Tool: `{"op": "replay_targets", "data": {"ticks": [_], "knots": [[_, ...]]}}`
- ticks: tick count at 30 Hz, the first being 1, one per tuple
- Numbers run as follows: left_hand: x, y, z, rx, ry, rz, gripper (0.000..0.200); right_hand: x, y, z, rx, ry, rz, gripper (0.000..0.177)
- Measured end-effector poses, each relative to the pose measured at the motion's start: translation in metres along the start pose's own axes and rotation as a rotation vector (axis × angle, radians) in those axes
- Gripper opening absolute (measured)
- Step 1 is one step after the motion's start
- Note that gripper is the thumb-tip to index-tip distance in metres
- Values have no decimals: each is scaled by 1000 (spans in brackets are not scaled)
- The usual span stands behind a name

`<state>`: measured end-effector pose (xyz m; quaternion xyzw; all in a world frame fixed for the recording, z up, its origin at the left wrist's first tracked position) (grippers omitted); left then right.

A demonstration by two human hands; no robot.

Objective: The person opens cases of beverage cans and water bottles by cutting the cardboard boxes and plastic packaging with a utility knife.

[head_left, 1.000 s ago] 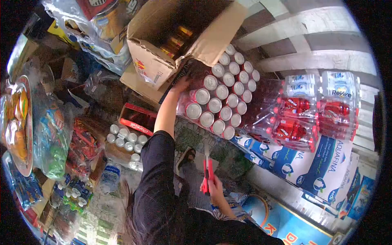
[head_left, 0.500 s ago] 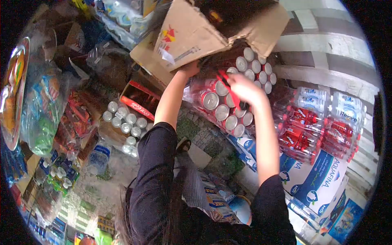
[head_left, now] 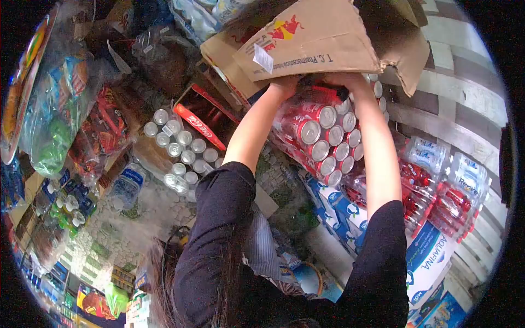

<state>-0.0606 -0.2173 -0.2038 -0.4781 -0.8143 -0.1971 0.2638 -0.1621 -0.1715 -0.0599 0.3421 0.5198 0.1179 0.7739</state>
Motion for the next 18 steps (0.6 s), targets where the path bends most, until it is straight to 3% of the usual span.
{"op": "replay_targets", "data": {"ticks": [1, 3, 4, 6, 7, 10, 13, 15, 16, 18], "knots": [[-5, -2, 9, -1, 4, -7, 33, -4, 4, 8, -2, 2, 8, 36], [-10, -2, 15, 245, -459, 9, 31, -36, 21, 51, 27, 325, -223, 44], [-8, 3, 6, 244, -458, 1, 31, -45, 25, 70, 95, 328, -131, 49], [-1, 15, -21, 220, -994, -180, 31, -36, 26, 82, 57, 444, -198, 45], [-1, 13, -18, 219, -997, -186, 31, -32, 24, 84, 21, 559, -271, 42], [-3, 11, -11, 180, -879, -206, 32, -1, -2, 46, -92, 489, -320, 40], [-2, 19, -19, 138, -766, -237, 33, -2, -5, 39, -94, 427, -243, 40], [0, 27, -27, 312, -1418, -360, 32, -3, -3, 42, -23, 348, -211, 41], [0, 26, -31, 310, -1418, -362, 32, -4, 0, 42, 53, 271, -178, 42], [2, 24, -29, 109, -1124, -223, 33, -12, 7, 61, 119, 306, -99, 50]]}}
Point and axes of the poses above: each hand's wrist, its own y-axis away from the middle knuckle, its own x-axis out of the palm, z = x × y, the point moved 2 cm from there along -y, towards the middle knuckle, and after that the axes turned 6 degrees about -x, right-handed, at the moved point
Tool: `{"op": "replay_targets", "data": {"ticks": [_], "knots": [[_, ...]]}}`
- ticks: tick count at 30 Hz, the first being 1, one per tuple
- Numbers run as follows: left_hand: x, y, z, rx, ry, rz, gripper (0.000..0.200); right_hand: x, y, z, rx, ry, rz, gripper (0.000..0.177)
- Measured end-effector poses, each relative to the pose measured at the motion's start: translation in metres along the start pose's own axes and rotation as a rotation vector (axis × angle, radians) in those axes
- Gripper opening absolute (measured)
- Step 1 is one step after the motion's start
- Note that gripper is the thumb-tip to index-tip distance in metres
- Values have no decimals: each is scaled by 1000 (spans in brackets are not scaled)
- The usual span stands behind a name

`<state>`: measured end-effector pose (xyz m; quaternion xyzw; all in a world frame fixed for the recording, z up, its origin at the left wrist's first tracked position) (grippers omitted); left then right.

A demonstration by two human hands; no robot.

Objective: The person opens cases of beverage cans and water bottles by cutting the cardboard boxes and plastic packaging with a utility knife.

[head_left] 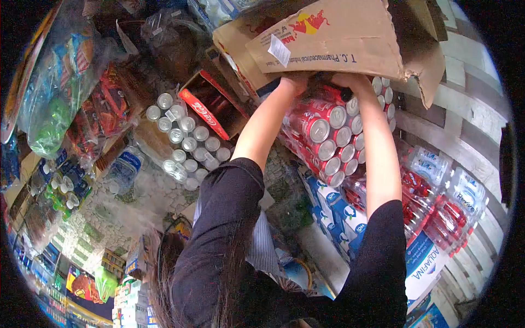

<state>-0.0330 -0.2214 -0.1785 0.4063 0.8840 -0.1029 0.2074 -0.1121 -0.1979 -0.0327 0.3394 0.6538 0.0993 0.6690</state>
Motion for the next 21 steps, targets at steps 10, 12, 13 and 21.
{"op": "replay_targets", "data": {"ticks": [10, 12, 13, 21], "knots": [[-4, 7, -2, 260, -394, -215, 27, 29, -8, -7, 10, -351, -34, 54], [13, -3, 8, 20, 1062, 2, 29, 39, -16, -12, 42, -426, -36, 53], [16, -5, 9, 23, 1065, -2, 29, 40, -19, -17, 61, -458, -40, 53], [12, 5, 11, 42, 472, -4, 34, 16, 6, -10, -211, -34, -179, 45]]}}
Point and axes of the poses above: each hand's wrist, its own y-axis away from the middle knuckle, its own x-axis out of the palm, z = x × y, the point moved 2 cm from there along -y, towards the middle knuckle, and after that the axes turned 6 degrees about -x, right-handed, at the moved point
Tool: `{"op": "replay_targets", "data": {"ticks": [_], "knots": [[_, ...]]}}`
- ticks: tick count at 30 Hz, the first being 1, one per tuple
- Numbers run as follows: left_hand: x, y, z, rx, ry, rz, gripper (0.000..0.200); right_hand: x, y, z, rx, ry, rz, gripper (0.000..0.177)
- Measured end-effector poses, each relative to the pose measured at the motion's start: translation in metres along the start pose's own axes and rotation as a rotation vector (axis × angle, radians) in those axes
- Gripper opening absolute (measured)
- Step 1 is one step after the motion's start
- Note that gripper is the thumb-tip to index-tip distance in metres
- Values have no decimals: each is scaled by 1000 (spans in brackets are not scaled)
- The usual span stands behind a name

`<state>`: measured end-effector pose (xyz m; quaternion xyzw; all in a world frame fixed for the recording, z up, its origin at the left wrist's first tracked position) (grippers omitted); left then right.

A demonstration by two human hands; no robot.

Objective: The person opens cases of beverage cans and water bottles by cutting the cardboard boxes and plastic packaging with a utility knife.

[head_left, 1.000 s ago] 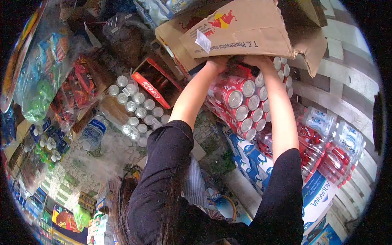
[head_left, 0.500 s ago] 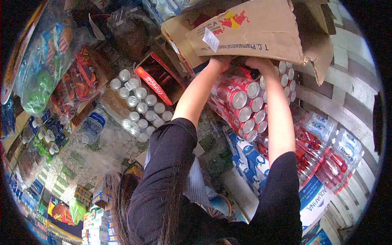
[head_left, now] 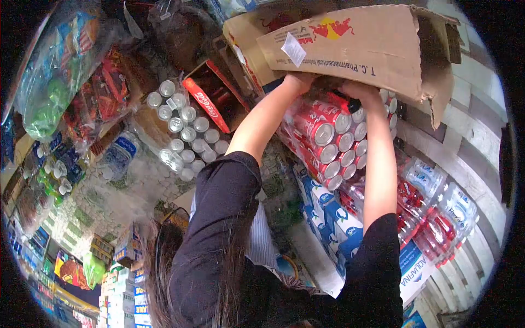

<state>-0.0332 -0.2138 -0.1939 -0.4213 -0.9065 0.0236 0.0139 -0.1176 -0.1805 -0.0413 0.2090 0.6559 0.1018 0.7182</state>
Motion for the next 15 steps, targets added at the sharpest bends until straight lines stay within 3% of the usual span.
{"op": "replay_targets", "data": {"ticks": [2, 4, 5, 7, 8, 10, 13, 15], "knots": [[-8, -3, -4, 42, -231, -5, 35, 3, -10, 10, 161, 136, 160, 44], [-18, -3, -8, 78, -466, -3, 36, -8, -11, 21, 145, 141, 153, 44], [-26, 0, -22, 73, -470, -2, 36, -19, -9, 28, 133, 151, 155, 45], [-42, 5, -53, -93, 0, 75, 38, -41, -2, 43, 110, 175, 166, 47], [-38, 5, -44, -101, 0, 70, 38, -49, 0, 47, 95, 189, 173, 48], [-28, 2, -23, 32, -343, -5, 40, -48, -2, 47, 76, 201, 182, 49], [-24, 2, -13, 70, -410, -25, 38, -8, -11, 3, 50, 103, 317, 48], [-20, 1, -5, 108, -439, -45, 38, 49, -10, -37, 74, -206, -65, 47]]}}
Point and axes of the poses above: each hand's wrist, its own y-axis away from the middle knuckle, its own x-axis out of the palm, z = x × y, the point moved 2 cm from there along -y, towards the middle knuckle, and after that the axes turned 6 degrees about -x, right-handed, at the moved point
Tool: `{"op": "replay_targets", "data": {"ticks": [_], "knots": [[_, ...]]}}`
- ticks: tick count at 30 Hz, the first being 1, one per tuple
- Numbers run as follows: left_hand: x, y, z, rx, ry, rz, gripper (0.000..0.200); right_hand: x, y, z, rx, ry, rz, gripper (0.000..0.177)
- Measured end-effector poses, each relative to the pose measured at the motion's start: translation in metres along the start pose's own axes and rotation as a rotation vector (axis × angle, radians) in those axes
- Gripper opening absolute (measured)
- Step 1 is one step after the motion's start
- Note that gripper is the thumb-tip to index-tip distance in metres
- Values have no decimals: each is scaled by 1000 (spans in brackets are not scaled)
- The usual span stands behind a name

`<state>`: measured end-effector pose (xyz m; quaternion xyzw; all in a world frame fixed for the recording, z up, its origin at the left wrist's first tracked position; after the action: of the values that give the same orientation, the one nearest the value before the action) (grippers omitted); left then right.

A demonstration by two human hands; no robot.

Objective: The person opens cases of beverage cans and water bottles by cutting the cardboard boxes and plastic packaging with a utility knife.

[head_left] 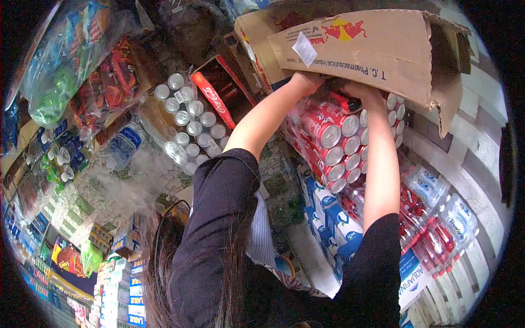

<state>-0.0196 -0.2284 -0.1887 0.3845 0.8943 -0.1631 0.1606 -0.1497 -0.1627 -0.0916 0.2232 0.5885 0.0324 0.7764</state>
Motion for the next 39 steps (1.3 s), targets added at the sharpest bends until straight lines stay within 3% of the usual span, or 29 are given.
{"op": "replay_targets", "data": {"ticks": [1, 3, 5, 7, 9, 10, 12, 16, 18, 21, 23, 26, 28, 29, 31, 33, 36, 39], "knots": [[1, 0, 2, 34, -29, -22, 37, -17, -3, 23, -4, -2, -2, 47], [-8, 2, -2, 56, -24, 1, 37, -65, -1, 94, 36, 327, 332, 47], [-6, 4, 1, 67, -15, 17, 37, -64, 5, 91, -47, 368, 262, 47], [0, 3, 4, -81, -23, 102, 37, -72, 9, 104, -132, 412, 192, 47], [-6, 0, -2, -64, 102, 106, 36, -90, 5, 137, 163, 490, 413, 44], [-14, -2, -5, -42, 221, 115, 35, -74, 1, 113, 160, 488, 410, 44], [-33, 2, -20, -29, 164, 84, 34, -25, -9, 52, 24, 359, 307, 49], [-52, 0, -26, -55, 136, 57, 31, -66, 3, 90, 13, 177, 291, 51], [-54, 2, -26, -54, 192, 69, 31, -72, 5, 94, 224, 161, 480, 46], [-42, 6, -16, -40, 251, 82, 31, -69, 5, 108, 168, 203, 380, 46], [-42, 8, -14, -37, 249, 83, 31, -43, -3, 82, 98, 283, 383, 47], [-41, 15, -11, -46, 203, 0, 30, -40, -5, 90, 57, 362, 433, 47], [-38, 22, -6, 154, -378, 18, 29, -57, 1, 112, 78, 363, 475, 46], [-49, 23, -12, 147, -379, 16, 29, -68, 6, 125, 63, 349, 458, 43], [-57, 28, -21, -3, -486, 505, 19, -71, 11, 124, 48, 334, 441, 39], [-53, 32, -18, 36, -483, 492, 15, -61, 22, 100, 314, -194, 546, 31], [-72, 25, -3, 72, -493, 505, 12, -71, 34, 120, 377, -275, 432, 28], [-115, 39, 2, 47, -499, 496, 13, -68, 24, 118, 242, -133, 559, 28]]}}
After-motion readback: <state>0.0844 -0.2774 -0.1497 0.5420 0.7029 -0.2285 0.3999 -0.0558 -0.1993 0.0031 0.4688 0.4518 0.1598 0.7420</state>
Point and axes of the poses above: each hand's wrist, its own y-axis away from the middle knuckle, its own x-axis out of the palm, z = x × y, the point moved 2 cm from there along -y, towards the middle knuckle, and after that the axes turned 6 degrees about -x, right-handed, at the moved point
